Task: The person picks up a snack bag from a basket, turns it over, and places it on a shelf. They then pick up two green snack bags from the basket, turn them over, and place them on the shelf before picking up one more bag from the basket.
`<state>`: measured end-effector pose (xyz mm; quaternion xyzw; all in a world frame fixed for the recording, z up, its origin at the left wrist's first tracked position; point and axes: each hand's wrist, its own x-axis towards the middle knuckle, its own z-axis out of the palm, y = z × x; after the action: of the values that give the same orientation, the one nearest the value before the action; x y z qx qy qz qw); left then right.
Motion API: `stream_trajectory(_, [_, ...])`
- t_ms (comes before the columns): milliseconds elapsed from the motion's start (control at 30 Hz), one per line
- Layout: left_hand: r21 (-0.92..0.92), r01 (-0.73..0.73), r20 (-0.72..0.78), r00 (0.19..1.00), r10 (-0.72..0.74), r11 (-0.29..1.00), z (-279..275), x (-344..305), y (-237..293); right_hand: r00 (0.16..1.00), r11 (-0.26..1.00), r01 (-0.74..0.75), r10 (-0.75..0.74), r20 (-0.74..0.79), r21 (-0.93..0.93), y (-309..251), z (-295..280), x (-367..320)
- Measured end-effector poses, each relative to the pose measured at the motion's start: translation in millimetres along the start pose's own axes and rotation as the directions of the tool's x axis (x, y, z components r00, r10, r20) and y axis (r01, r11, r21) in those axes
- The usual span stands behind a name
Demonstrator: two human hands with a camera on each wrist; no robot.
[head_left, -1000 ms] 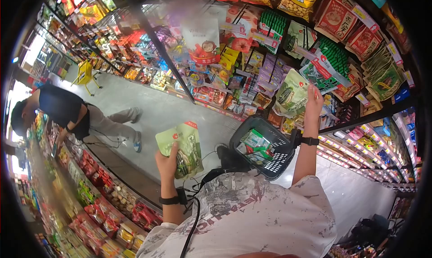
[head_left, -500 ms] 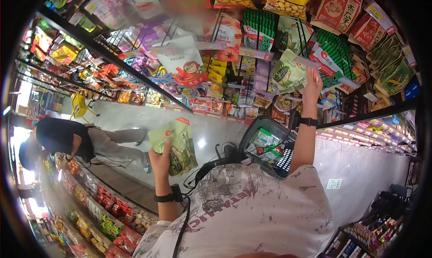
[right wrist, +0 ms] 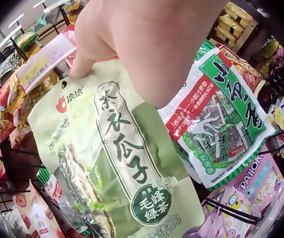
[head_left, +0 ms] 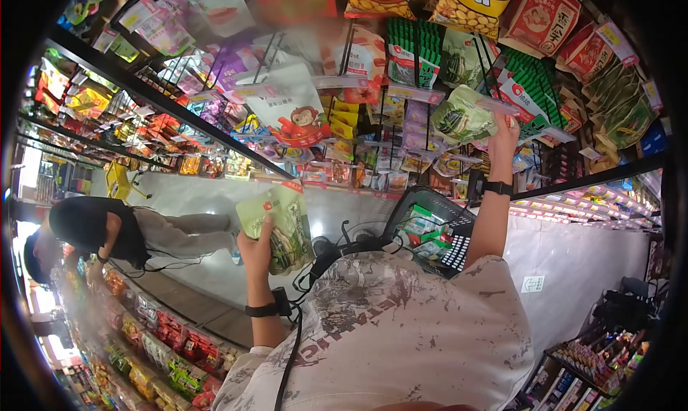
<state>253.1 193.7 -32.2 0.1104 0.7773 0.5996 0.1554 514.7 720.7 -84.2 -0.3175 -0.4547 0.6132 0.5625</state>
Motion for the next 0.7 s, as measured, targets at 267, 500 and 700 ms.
stream_trajectory(267, [-0.012, -0.037, -0.041, 0.999, 0.036, 0.999, -1, 9, -4, 0.995, 0.982, -0.096, 0.089, 0.048, 0.162, 3, -13, 1])
stream_trajectory(500, [-0.019, -0.058, -0.026, 0.998, 0.057, 0.998, 6, 11, -10, 0.995, 0.987, -0.047, 0.032, 0.098, 0.156, -3, -12, 6])
stream_trajectory(700, [-0.001, -0.058, -0.006, 0.998, 0.058, 0.998, 13, 10, -6, 0.998, 0.995, 0.04, -0.037, 0.043, -0.088, -12, -2, 5])
